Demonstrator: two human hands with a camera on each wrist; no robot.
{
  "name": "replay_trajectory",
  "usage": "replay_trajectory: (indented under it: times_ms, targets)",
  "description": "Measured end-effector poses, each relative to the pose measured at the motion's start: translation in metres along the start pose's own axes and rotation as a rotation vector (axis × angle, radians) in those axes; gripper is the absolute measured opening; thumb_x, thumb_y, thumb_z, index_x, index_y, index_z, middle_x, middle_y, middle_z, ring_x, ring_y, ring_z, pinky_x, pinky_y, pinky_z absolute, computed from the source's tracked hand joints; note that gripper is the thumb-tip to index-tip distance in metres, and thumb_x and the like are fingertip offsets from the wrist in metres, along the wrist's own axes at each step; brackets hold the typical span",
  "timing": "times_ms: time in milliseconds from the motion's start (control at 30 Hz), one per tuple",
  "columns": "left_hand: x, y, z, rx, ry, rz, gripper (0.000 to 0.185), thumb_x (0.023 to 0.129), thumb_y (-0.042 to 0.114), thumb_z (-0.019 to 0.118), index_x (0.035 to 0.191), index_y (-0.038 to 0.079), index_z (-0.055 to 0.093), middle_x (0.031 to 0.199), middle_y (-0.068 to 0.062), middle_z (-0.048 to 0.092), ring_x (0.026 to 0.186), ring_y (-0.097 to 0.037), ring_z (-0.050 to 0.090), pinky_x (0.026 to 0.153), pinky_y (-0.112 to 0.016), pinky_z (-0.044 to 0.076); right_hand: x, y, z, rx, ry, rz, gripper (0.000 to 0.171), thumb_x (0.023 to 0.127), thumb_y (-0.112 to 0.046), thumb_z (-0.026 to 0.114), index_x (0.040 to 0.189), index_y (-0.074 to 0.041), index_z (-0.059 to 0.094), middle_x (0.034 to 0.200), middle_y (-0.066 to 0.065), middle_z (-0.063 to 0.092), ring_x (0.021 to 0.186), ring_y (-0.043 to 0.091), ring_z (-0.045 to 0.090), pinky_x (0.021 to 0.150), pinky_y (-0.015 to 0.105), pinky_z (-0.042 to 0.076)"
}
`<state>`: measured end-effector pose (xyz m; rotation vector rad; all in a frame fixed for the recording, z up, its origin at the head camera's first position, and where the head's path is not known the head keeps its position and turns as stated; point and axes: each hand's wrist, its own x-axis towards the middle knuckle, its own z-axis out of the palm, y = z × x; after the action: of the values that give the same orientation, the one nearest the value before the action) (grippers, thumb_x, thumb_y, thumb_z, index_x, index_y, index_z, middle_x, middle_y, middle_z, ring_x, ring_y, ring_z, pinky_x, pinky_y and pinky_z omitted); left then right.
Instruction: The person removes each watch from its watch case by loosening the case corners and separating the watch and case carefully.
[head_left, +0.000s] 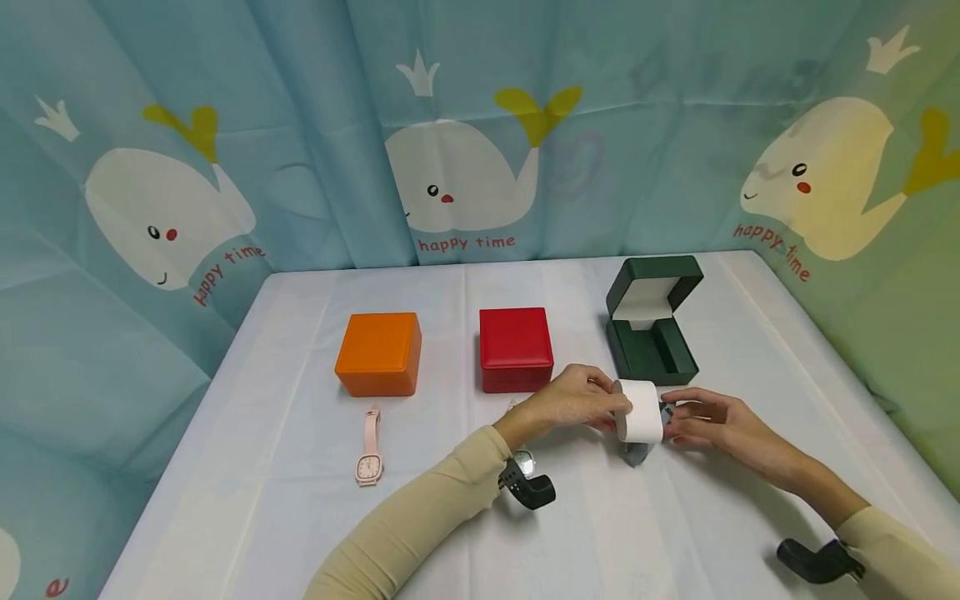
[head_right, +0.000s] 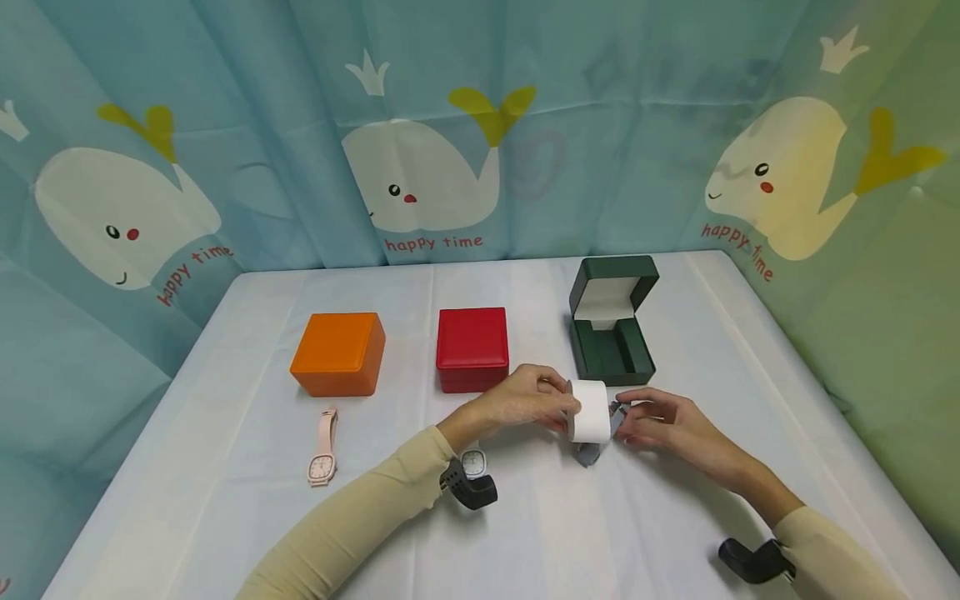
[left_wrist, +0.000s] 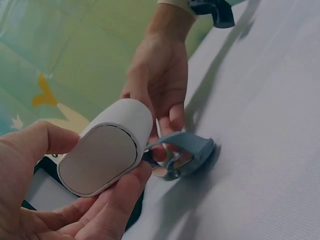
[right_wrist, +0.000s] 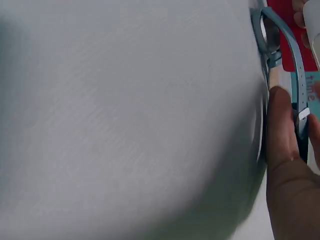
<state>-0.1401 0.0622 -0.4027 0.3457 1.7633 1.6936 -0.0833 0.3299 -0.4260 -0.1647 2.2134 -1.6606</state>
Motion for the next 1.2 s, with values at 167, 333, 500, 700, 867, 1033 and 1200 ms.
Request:
replay_trajectory:
  times_ms: [167,333,500,700,867,1033,1200]
  targets:
    - [0.000,0.001,-0.001,0.003,0.000,0.016,0.019,0.092,0.001,0.071,0.105,-0.004,0.058,0.092,-0.012,0.073,0.076,-0.023,0.072,0.073,-0.037,0.060,0.004,-0.002,0.005,-0.053,0.049,-0.048,0.032,0.101,-0.011,0.066,0.120,0.009,0.052,0.111,0.021,0.062,0.095,0.023,0.070,0.078,0.036,0.059]
    - [-0.001,0.002,-0.004,0.014,0.003,0.021,0.021,0.092,0.003,0.072,0.106,-0.003,0.058,0.093,-0.011,0.073,0.076,-0.023,0.072,0.074,-0.037,0.060,0.006,0.000,0.005,-0.090,0.059,-0.096,0.030,0.098,-0.004,0.067,0.120,0.011,0.052,0.110,0.019,0.062,0.092,0.019,0.070,0.075,0.034,0.059]
    - [-0.001,0.003,-0.006,0.009,0.011,0.018,0.021,0.092,0.004,0.072,0.107,-0.002,0.058,0.092,-0.009,0.072,0.076,-0.023,0.071,0.077,-0.040,0.060,0.006,0.000,0.003,-0.132,0.057,-0.152,0.024,0.099,-0.002,0.064,0.119,0.009,0.057,0.118,0.018,0.062,0.094,0.017,0.069,0.076,0.032,0.059]
    - [-0.001,0.003,-0.006,-0.011,0.010,0.011,0.021,0.091,0.003,0.072,0.106,-0.002,0.058,0.090,-0.009,0.072,0.074,-0.023,0.071,0.076,-0.039,0.060,0.009,0.001,0.002,-0.133,0.059,-0.220,0.017,0.097,0.005,0.063,0.114,0.010,0.063,0.121,0.007,0.067,0.098,0.011,0.068,0.077,0.029,0.058]
    - [0.000,0.003,-0.007,-0.014,0.012,0.007,0.021,0.091,0.004,0.072,0.105,-0.002,0.058,0.090,-0.009,0.072,0.073,-0.024,0.072,0.074,-0.036,0.060,0.013,0.005,-0.001,-0.210,0.076,-0.308,0.014,0.093,0.010,0.065,0.107,0.007,0.067,0.102,0.002,0.069,0.078,0.013,0.065,0.062,0.027,0.054]
    - [0.000,0.003,-0.007,-0.011,0.001,0.009,0.021,0.091,0.003,0.072,0.106,-0.002,0.058,0.091,-0.009,0.072,0.074,-0.024,0.072,0.075,-0.036,0.060,0.018,0.008,-0.008,-0.309,0.122,-0.351,0.018,0.085,0.018,0.069,0.099,0.006,0.070,0.092,0.002,0.070,0.072,0.012,0.063,0.056,0.025,0.050]
    - [0.000,0.003,-0.007,-0.011,-0.007,0.008,0.021,0.091,0.003,0.072,0.107,-0.002,0.058,0.091,-0.009,0.072,0.074,-0.025,0.072,0.075,-0.035,0.060,0.023,0.009,-0.011,-0.424,0.172,-0.398,0.023,0.079,0.021,0.074,0.095,0.005,0.074,0.094,0.010,0.072,0.082,0.003,0.066,0.063,0.019,0.054]
